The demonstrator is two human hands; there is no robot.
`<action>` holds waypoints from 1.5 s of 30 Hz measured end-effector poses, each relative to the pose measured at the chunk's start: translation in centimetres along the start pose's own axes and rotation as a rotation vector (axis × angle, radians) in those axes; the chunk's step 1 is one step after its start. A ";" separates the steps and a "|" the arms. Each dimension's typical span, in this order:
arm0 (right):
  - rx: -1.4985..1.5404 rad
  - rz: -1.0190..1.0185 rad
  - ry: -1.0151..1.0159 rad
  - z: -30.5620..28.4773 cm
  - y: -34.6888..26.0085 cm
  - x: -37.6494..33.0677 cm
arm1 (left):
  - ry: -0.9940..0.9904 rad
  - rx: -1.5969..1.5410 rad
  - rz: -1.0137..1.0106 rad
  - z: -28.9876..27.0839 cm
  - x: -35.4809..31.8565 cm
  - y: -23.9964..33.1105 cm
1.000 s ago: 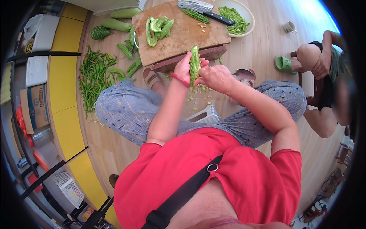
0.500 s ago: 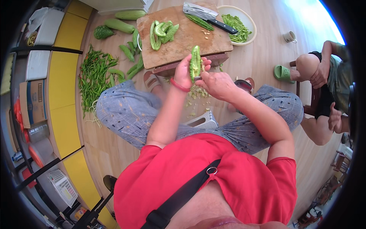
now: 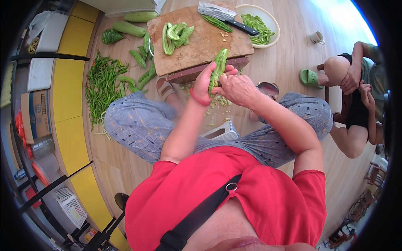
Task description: The person holds a bitter melon and uses a knife to scrape out the internal seeds and pulp before placing the cleaned melon on a wooden block.
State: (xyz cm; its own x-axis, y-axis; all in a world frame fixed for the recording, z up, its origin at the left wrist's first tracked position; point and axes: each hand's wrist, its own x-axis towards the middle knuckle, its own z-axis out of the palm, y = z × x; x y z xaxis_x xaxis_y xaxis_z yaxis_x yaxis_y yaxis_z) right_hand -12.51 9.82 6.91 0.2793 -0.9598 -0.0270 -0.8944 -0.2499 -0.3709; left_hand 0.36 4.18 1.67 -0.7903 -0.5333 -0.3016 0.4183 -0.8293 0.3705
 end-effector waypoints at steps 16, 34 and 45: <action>0.033 0.104 0.047 -1.1 0.0 -0.2 | 0.007 0.030 0.119 1.1 0.3 -0.2; -0.070 -0.127 0.219 0.2 0.7 -0.8 | -0.016 -0.177 0.068 0.8 0.3 -0.3; 0.052 -0.013 0.251 -1.3 -0.2 -0.8 | -0.074 -0.059 0.083 -0.1 0.1 1.2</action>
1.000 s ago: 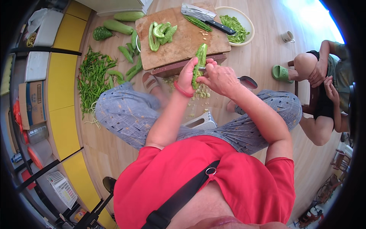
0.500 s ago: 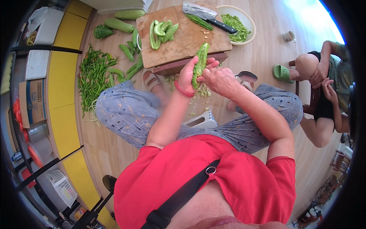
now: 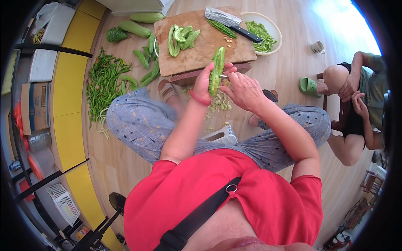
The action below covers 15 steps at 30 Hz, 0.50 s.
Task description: The person holds a bitter melon and uses a knife to scrape out the internal seeds and pulp before placing the cleaned melon on a wooden block.
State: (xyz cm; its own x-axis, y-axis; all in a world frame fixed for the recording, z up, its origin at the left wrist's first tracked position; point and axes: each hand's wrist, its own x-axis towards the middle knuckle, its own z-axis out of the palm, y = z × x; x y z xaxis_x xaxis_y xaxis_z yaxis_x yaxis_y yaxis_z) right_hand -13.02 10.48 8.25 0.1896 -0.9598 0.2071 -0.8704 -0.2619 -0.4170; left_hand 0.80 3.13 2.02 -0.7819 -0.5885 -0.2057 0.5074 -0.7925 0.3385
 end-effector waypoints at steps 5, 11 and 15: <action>0.018 0.065 -0.195 -0.1 -0.8 0.7 | 0.020 0.004 0.008 -0.3 0.4 -1.0; -0.052 0.090 -0.380 0.2 -0.9 0.7 | 0.035 -0.078 -0.027 0.8 -0.1 -1.4; -0.106 -0.017 -0.288 0.5 -1.0 0.4 | -0.010 -0.189 -0.047 0.1 -0.1 -1.3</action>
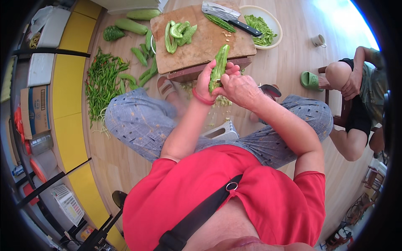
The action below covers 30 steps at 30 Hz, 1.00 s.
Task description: The person holds a bitter melon and uses a knife to scrape out the internal seeds and pulp before placing the cleaned melon on a wooden block.
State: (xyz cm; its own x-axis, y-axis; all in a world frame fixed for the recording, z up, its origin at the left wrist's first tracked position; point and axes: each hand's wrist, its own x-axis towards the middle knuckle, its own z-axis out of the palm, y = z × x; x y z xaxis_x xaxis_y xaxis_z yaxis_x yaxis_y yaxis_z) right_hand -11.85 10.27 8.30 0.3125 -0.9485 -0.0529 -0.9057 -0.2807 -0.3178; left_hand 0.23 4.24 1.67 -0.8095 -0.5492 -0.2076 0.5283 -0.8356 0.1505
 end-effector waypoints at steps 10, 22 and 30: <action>0.133 0.012 0.064 -0.5 -0.6 -0.7 | 0.002 0.025 0.003 1.2 0.0 1.4; 0.097 -0.058 -0.032 -0.5 0.5 0.1 | 0.089 0.104 -0.147 0.7 -0.1 0.1; 0.134 -0.037 -0.182 -0.8 0.6 0.2 | 0.126 0.206 -0.172 -1.0 0.1 0.3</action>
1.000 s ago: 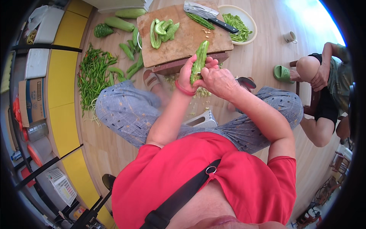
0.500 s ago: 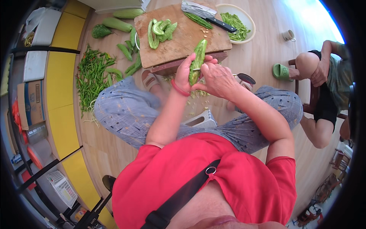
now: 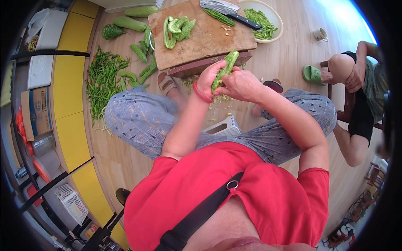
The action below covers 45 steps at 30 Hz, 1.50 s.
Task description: The person holds a bitter melon and uses a knife to scrape out the internal seeds and pulp before placing the cleaned melon on a wooden block.
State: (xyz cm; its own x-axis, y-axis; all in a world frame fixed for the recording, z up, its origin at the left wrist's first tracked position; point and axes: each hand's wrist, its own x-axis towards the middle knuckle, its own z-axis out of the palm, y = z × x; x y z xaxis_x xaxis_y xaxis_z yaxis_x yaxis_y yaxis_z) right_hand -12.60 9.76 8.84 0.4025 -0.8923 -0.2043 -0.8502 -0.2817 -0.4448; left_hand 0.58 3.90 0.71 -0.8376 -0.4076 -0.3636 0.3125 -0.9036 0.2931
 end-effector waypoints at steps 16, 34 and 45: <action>-0.048 0.048 0.186 2.6 0.2 0.2 | 0.045 -0.369 0.064 -0.9 0.7 0.2; -0.057 0.137 0.112 0.0 -0.6 0.0 | 0.067 0.144 0.270 2.8 -0.4 1.0; -0.030 0.068 0.128 1.2 -0.2 0.0 | 0.056 -0.146 -0.050 0.5 0.2 0.6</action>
State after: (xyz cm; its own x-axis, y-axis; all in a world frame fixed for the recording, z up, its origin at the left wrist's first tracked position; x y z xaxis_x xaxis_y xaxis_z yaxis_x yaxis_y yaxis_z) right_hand -12.09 10.27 7.89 0.2990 -0.9468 -0.1191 -0.8845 -0.2282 -0.4069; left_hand 0.35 3.30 1.24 -0.8289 -0.3647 -0.4241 0.3364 -0.9308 0.1428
